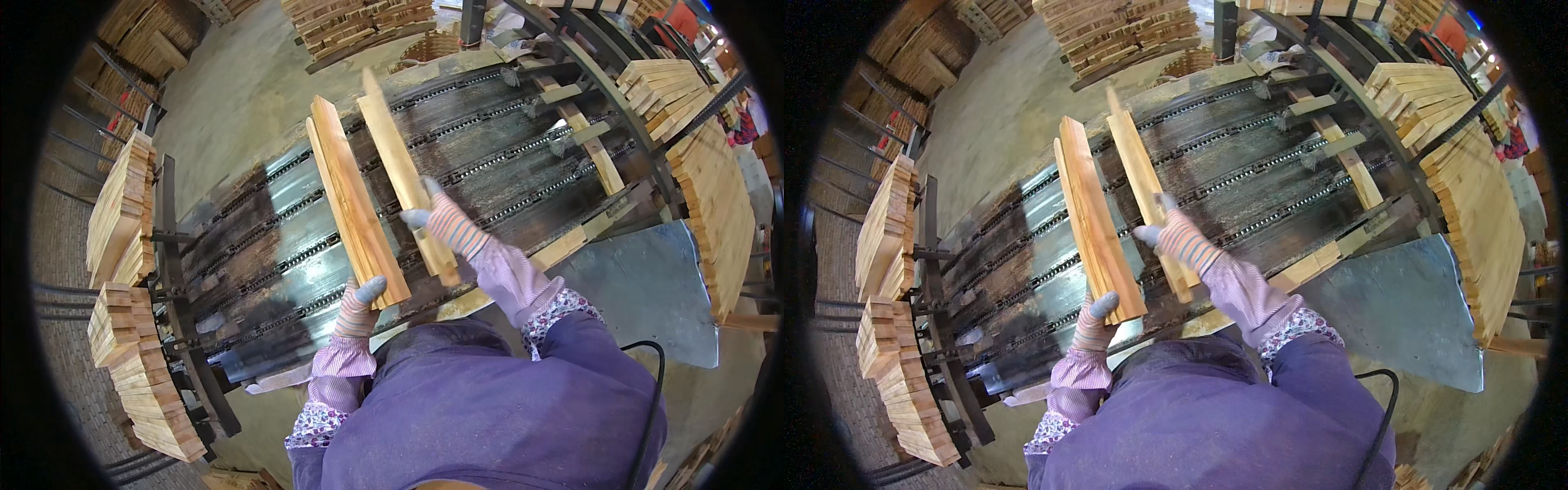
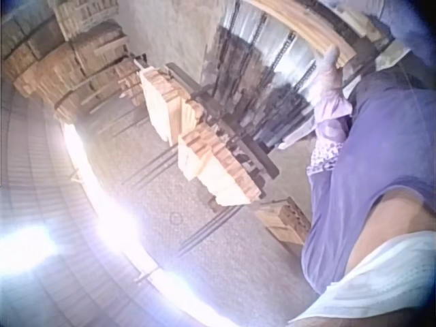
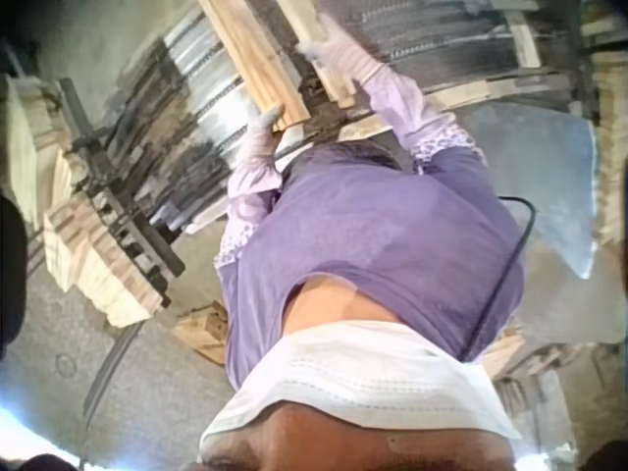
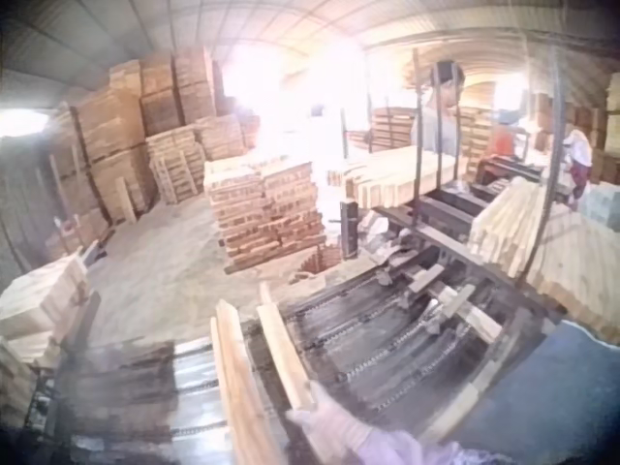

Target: The person repeatedly picks up wooden planks from a conveyor belt and stacks them onto a growing pile to the left. The action is continuous and repetitive, with the person handling one or two planks at a time and placing them in an organized stack.

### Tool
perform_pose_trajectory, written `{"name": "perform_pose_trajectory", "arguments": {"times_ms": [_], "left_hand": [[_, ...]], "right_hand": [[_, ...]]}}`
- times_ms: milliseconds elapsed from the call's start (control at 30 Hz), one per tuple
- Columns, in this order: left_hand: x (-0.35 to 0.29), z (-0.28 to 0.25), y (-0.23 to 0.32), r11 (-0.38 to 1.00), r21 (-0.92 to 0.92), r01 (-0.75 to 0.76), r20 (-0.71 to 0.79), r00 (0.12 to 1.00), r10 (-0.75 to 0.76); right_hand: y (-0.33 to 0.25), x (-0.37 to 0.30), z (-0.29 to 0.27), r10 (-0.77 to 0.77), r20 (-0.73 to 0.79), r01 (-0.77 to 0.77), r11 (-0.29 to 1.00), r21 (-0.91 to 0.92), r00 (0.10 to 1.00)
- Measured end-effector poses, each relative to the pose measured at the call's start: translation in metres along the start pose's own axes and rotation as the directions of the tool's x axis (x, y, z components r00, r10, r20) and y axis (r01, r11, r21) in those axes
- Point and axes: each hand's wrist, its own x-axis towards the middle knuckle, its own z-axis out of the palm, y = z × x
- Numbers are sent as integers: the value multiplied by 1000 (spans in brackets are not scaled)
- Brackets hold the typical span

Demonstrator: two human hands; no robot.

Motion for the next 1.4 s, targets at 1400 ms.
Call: {"name": "perform_pose_trajectory", "arguments": {"times_ms": [1400], "left_hand": [[60, -14, -33, 728, 667, 157, -452, 862, 228]], "right_hand": [[11, -15, -45, -51, 48, 44, 989, 141, 998]]}}
